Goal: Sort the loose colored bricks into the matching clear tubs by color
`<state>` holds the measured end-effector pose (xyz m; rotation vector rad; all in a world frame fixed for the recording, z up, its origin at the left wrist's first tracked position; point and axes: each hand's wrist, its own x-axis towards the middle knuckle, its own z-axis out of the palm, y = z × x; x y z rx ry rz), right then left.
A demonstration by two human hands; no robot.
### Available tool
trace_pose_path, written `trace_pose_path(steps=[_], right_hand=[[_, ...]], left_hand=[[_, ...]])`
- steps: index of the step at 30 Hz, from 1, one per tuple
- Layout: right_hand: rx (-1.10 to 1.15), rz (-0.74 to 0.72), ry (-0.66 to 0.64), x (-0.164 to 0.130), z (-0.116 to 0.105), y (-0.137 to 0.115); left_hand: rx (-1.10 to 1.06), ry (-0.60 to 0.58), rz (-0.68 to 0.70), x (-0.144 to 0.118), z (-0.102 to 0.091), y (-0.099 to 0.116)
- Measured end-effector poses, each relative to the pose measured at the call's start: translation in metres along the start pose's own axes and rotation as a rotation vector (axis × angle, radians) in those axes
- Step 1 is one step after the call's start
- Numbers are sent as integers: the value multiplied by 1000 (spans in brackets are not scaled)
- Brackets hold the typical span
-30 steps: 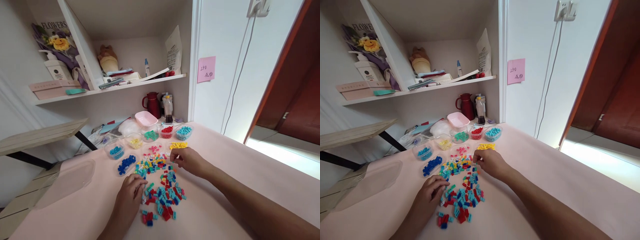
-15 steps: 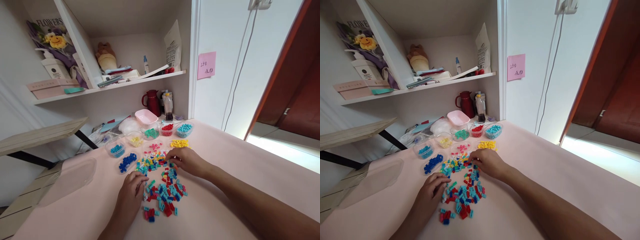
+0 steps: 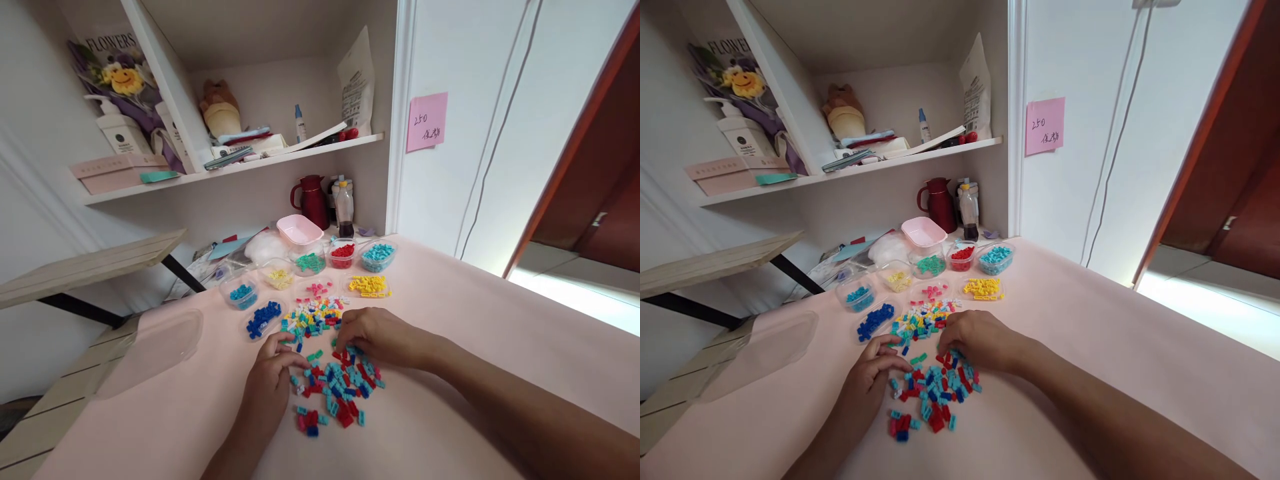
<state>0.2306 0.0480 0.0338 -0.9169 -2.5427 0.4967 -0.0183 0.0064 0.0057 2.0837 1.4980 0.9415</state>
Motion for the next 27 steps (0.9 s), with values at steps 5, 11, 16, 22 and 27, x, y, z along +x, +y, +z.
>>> trace_pose_path(steps=[5, 11, 16, 22, 27], right_hand=[[171, 87, -27, -2, -9, 3], [-90, 141, 77, -1, -6, 12], [-32, 33, -28, -2, -4, 6], [-32, 68, -1, -2, -3, 3], [-10, 76, -13, 0, -2, 6]], left_hand=[[123, -6, 37, -2, 2, -4], [152, -30, 49, -3, 5, -5], [229, -97, 107, -3, 4, -1], [200, -49, 98, -4, 4, 0], [168, -58, 109, -4, 6, -3]])
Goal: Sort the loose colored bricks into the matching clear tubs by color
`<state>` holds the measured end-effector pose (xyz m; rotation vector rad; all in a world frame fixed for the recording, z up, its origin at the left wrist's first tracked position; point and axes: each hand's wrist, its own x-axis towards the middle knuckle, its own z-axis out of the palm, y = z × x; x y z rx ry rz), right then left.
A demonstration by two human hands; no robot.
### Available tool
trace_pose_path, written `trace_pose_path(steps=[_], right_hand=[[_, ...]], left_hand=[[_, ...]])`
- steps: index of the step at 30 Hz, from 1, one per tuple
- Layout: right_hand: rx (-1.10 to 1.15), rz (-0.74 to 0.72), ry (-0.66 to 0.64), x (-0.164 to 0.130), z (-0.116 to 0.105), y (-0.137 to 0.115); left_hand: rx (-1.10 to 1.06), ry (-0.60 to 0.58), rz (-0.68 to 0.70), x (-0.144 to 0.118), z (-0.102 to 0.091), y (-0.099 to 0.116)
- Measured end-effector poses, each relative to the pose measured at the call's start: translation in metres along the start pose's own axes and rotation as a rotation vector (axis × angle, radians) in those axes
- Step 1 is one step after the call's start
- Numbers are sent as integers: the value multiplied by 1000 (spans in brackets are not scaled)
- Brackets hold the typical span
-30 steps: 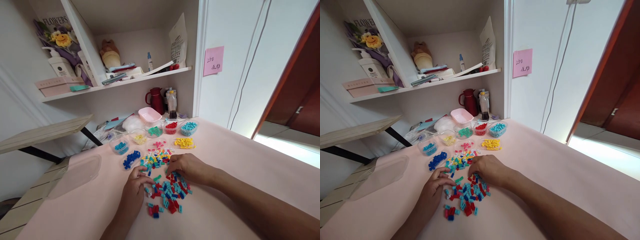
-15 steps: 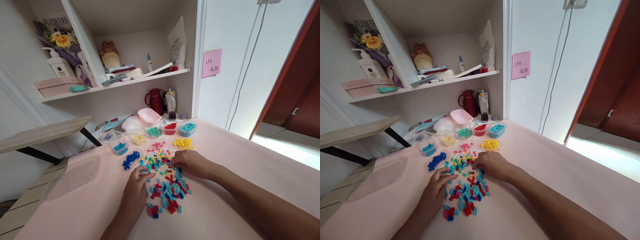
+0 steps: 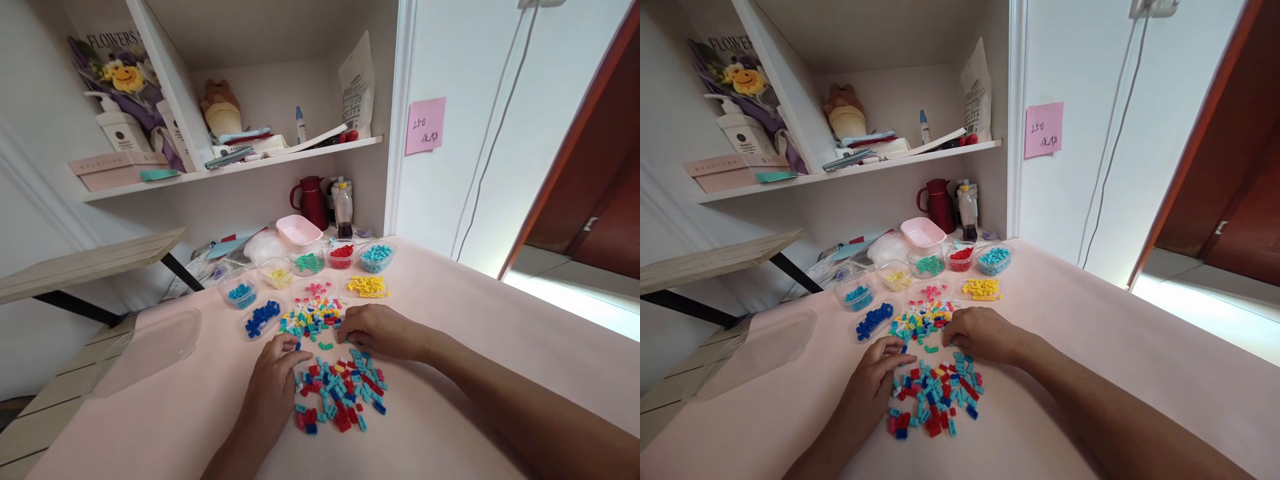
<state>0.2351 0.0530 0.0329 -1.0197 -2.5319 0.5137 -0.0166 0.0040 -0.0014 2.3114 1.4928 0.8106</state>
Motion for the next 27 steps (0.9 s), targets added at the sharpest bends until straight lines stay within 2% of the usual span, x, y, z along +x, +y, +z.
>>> trace_pose_path(steps=[3, 7, 9, 11, 15, 17, 22, 27], right_hand=[[240, 41, 13, 2, 0, 0], [639, 213, 71, 6, 3, 2], [732, 290, 121, 8, 5, 5], [670, 340, 170, 8, 5, 9], [228, 414, 223, 6, -2, 16], [84, 456, 214, 5, -7, 18], [-41, 535, 175, 4, -12, 19], [-80, 528, 128, 4, -12, 16]], left_hand=[[-38, -23, 16, 0, -2, 3], [-86, -21, -5, 0, -5, 7], [-101, -16, -11, 0, -7, 7], [-109, -13, -7, 0, -7, 6], [-102, -8, 19, 1, -5, 1], [-90, -7, 29, 1, -4, -2], [-58, -1, 39, 2, -3, -2], [-58, 3, 53, 2, -4, -2]])
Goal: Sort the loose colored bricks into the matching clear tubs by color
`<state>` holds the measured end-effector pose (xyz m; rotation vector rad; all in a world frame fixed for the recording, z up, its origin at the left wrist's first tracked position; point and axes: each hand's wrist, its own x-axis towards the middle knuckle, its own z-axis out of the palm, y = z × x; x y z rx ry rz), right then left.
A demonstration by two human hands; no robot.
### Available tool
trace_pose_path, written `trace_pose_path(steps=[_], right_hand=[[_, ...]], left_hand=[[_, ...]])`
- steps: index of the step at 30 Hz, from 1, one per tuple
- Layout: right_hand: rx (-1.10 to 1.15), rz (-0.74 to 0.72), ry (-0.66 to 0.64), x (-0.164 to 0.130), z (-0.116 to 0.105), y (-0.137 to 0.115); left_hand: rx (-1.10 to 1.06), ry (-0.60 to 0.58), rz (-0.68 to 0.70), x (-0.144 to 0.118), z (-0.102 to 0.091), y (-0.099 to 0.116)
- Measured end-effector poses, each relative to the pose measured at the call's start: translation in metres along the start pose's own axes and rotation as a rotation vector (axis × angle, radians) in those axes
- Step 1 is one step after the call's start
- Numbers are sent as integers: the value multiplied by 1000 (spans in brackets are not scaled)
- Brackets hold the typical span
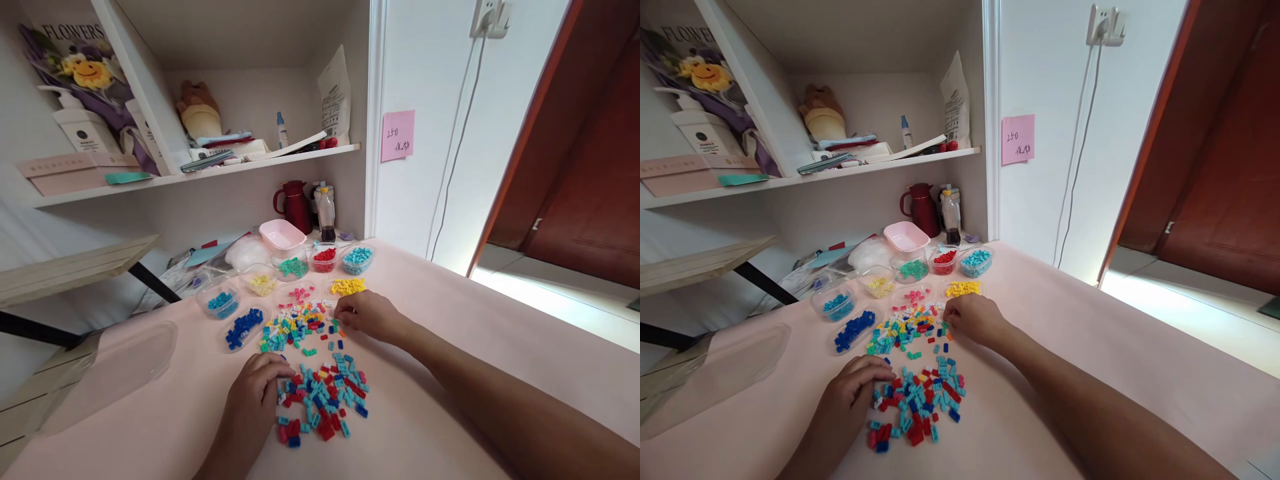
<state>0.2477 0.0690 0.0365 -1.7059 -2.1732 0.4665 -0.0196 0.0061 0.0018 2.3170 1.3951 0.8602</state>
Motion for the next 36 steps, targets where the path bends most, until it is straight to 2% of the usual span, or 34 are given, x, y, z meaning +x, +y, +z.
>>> trace_pose_path(steps=[9, 18, 24, 36], right_hand=[[-120, -2, -33, -1, 2, 2], [-89, -23, -105, -2, 1, 1], [-119, -34, -59, -1, 5, -1], [-47, -129, -76, -2, 10, -1]], left_hand=[[16, -27, 4, 1, 2, -1], [5, -26, 0, 2, 1, 1], [5, -35, -4, 2, 1, 4], [5, -62, -32, 0, 0, 6]])
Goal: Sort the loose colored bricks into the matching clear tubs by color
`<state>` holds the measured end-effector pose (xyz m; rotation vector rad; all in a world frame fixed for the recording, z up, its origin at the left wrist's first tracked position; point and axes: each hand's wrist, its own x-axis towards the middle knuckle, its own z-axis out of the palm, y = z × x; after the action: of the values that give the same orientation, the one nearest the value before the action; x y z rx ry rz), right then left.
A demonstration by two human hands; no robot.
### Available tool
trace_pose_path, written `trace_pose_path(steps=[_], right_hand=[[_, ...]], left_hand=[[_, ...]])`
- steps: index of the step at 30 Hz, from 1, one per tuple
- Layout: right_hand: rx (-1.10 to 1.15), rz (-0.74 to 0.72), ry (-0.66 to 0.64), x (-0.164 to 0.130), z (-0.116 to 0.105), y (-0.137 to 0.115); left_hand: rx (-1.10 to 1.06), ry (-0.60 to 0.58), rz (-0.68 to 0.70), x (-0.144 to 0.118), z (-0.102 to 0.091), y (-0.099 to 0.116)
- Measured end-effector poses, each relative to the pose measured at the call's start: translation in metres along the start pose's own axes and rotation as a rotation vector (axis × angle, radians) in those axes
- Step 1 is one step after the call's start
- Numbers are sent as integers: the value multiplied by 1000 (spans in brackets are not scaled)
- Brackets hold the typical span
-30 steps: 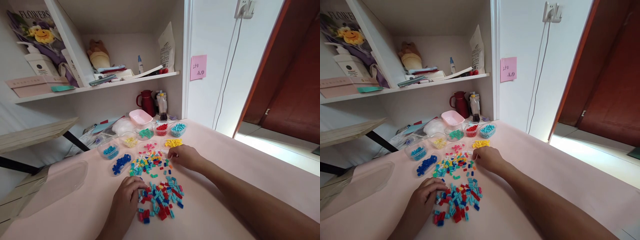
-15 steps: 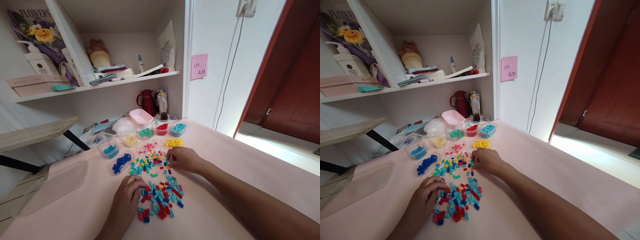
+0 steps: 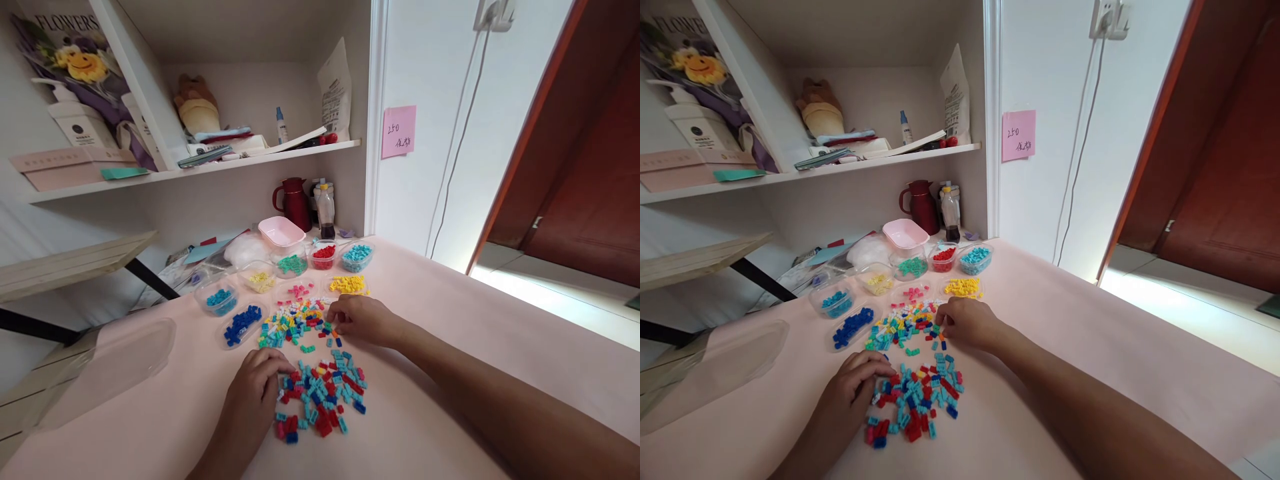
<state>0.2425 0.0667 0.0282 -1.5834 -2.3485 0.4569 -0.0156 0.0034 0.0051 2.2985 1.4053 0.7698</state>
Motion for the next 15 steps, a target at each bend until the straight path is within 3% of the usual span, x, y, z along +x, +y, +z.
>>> trace_pose_path(steps=[15], right_hand=[[9, -71, 0, 1, 3, 1]], left_hand=[[9, 14, 21, 1, 0, 1]])
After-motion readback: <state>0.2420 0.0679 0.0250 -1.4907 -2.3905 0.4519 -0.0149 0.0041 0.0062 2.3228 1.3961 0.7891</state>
